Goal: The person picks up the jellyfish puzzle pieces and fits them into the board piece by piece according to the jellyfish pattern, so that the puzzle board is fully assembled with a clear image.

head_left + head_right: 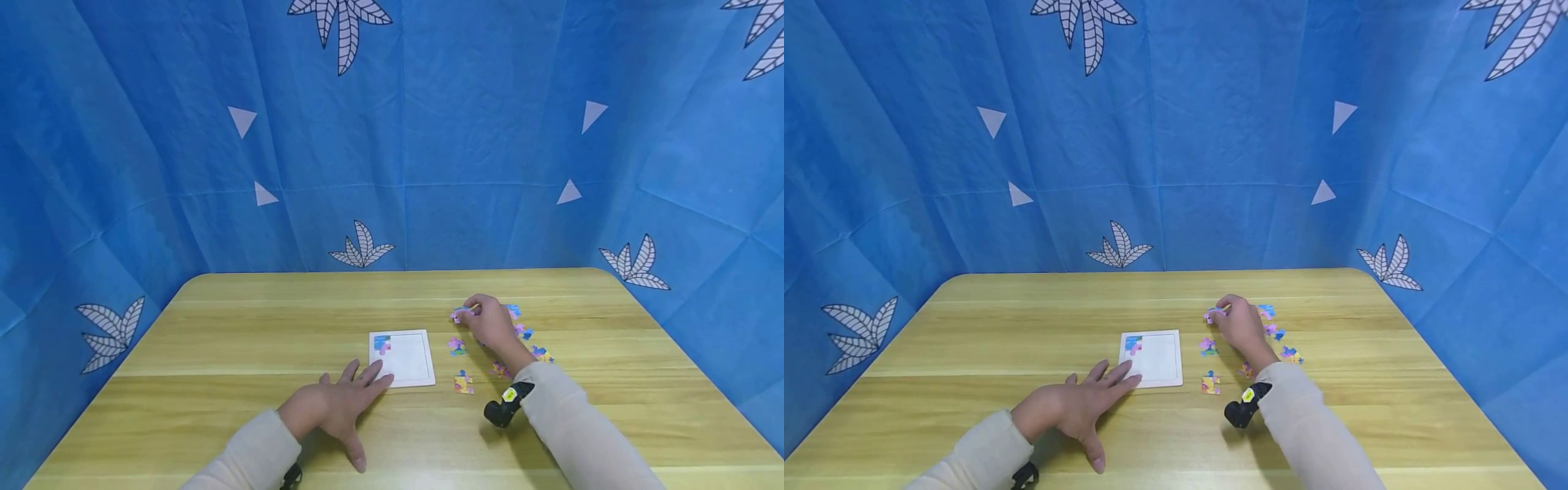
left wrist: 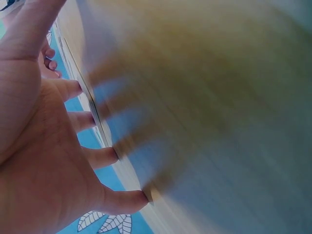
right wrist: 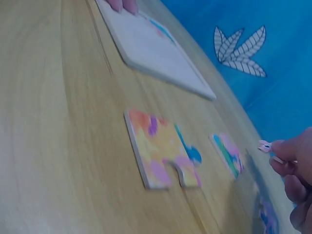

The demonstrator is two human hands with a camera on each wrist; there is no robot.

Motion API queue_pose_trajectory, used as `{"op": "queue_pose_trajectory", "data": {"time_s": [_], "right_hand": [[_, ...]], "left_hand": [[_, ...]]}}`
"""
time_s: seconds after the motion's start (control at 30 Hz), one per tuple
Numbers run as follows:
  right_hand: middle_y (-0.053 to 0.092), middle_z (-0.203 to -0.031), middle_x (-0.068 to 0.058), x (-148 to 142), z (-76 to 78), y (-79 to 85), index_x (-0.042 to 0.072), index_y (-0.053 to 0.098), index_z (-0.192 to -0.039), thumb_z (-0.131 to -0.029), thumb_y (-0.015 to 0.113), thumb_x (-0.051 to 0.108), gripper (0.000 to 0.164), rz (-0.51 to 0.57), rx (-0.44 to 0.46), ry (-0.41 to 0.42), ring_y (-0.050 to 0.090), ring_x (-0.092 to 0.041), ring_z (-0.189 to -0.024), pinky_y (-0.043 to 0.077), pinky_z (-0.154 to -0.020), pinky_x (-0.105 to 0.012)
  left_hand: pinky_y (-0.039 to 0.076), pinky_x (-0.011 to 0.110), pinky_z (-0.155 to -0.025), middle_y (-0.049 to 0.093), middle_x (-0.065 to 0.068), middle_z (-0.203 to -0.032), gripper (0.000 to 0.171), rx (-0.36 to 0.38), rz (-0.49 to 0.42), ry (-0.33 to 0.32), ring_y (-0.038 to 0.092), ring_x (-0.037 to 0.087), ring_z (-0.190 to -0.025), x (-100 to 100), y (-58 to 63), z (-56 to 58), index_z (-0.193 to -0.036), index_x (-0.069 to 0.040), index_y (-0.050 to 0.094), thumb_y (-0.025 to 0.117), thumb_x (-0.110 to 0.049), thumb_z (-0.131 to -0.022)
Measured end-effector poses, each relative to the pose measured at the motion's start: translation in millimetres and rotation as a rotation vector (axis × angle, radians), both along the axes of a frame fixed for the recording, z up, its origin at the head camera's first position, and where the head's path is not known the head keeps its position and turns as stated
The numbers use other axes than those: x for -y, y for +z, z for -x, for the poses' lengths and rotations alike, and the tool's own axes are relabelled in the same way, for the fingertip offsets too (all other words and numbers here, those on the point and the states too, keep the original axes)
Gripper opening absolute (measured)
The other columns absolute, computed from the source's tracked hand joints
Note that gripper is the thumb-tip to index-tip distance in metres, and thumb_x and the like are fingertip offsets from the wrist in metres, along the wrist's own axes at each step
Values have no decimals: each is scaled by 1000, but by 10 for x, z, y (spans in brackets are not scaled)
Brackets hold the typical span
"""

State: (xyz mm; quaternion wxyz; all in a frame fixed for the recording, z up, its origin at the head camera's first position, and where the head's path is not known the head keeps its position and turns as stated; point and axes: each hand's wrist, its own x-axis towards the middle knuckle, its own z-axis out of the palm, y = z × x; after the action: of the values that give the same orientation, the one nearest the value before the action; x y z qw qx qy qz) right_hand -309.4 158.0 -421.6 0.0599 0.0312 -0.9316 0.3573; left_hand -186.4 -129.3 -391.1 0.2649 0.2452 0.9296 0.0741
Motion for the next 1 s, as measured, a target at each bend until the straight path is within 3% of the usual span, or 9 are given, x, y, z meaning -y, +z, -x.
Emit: {"op": "queue_pose_trajectory", "data": {"time_s": [0.2,0.47,0.63,1.0], "right_hand": [[68,-83,-10,97,-55,30,5,67,-95,-85,70,23,20,56,-8,21,61,-21,-72,46,-61,-31],[67,-76,-9,210,-107,-23,4,66,-94,-86,69,16,15,177,61,72,62,-15,-56,49,-52,-27],[66,-75,-8,285,-139,-43,3,66,-95,-86,69,15,15,239,106,87,62,-16,-54,50,-49,-28],[66,-74,-4,529,-217,-38,5,68,-90,-83,72,16,13,225,92,179,57,-15,-58,45,-49,-27]], "left_hand": [[14,75,-101,1,1,-160,127,-4,0,-3,2,39,-144,-7,-1,-6,-152,-32,10,84,-55,-50],[13,74,-101,-1,1,-160,128,-1,-1,-8,1,38,-144,-13,6,-16,-152,-31,9,84,-54,-51],[13,75,-101,-2,1,-160,128,-10,5,-10,1,39,-144,-18,5,-13,-152,-32,9,83,-55,-51],[16,75,-100,-1,1,-160,127,-15,24,-7,2,39,-144,-19,1,-6,-152,-32,9,83,-56,-51]]}}
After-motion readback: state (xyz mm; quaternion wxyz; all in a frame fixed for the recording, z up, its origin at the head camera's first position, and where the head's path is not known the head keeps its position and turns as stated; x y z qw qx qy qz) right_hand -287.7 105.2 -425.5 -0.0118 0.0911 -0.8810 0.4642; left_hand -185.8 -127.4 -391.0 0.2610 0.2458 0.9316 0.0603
